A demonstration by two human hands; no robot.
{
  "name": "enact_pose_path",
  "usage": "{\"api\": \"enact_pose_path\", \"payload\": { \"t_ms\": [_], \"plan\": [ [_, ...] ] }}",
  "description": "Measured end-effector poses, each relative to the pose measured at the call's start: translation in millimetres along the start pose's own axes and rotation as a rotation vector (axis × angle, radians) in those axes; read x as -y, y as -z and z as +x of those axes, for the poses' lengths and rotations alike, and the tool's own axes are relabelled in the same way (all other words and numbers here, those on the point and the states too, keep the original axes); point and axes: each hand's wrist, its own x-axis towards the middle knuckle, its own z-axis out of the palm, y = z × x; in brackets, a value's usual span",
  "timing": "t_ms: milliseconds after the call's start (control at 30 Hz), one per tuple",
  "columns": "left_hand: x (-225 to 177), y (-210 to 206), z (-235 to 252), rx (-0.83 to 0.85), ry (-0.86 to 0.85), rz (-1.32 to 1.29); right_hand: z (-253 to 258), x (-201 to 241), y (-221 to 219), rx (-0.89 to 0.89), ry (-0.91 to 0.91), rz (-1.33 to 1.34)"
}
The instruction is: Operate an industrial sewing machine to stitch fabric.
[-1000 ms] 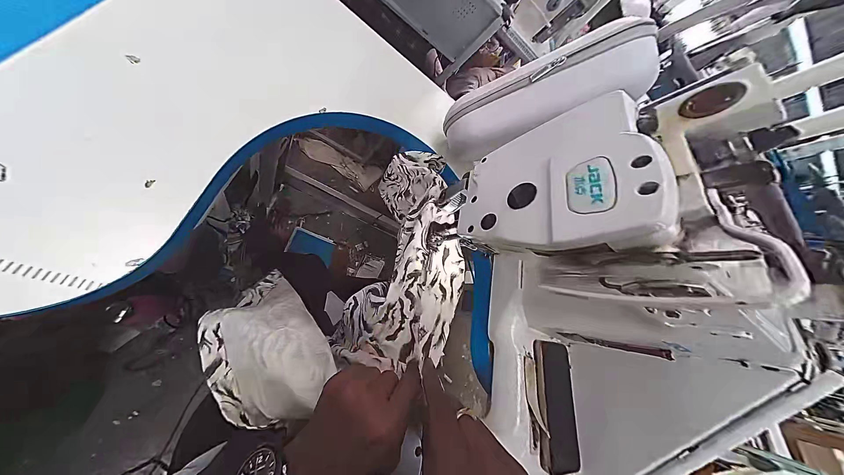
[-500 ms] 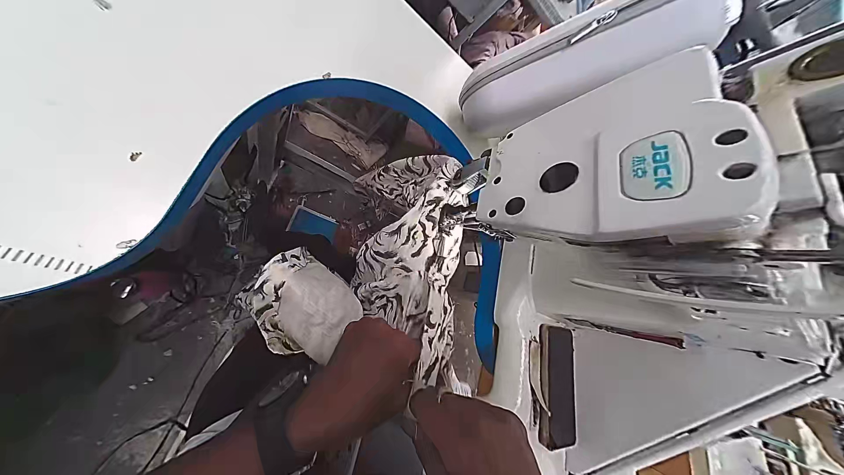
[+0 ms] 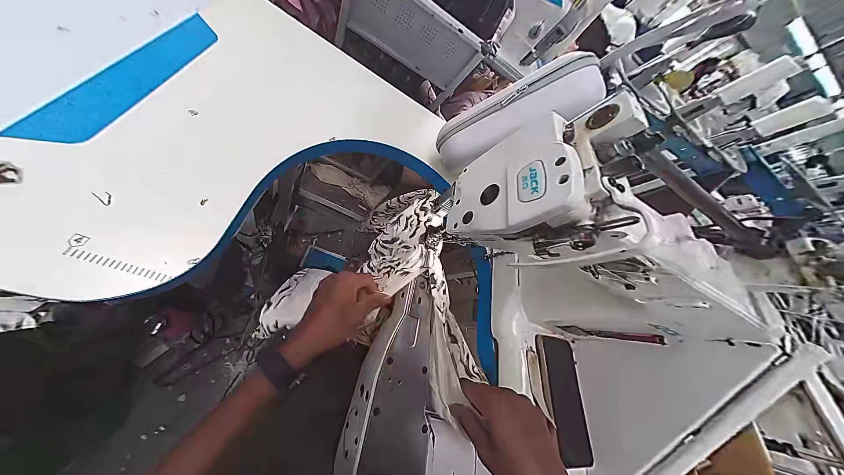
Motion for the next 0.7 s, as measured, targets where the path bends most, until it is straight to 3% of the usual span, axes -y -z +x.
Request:
{"api": "enact_pose_path", "payload": {
  "t_ms": [67,133,200,267,333,433,567,633,700],
  "plan": [
    [32.7,21.7,22.8,0.246,-0.048,0.056,18.9,-20.0,-33.2,0.062,-0.064,0.1],
    [42.5,42.8,39.1,0.285,-0.11,0.069,33.7,-32.2,-58.6,-0.032,0.008,0.217],
    [17.5,60.0,33.9,0.103,-0.268,0.093,41.3,-33.8,-66.6,-0.077,0.091,0.294],
    [-20.0,52.2,8.0,-0.006,-0.455,0.288,39.6,-34.0,-68.7,-0.026,0.091,0.315],
    [-46.5,16.5,-25.8,-0.046,-0.548,0.624,38.9,-35.4,-65.8,-0.005,0.09,0.282],
    [-25.9,-37.4,-47.6,-0.334,-0.72,0.9,37.1,-31.9,-62.1,-0.076,0.115,0.223],
    [-33.7,-80.3,-45.6,-0.478,-0.799,0.784,8.2,-51.8,-59.6,-0.586,0.355,0.254],
    [-37.2,-85.9,-42.7,-0.489,-0.768,0.596,-21.4,-62.9,-31.0,-0.655,0.3,0.11],
    [-32.1,-75.4,-42.3,-0.465,-0.722,0.422,-32.3,-64.1,-16.2,-0.566,0.241,0.004]
  ]
}}
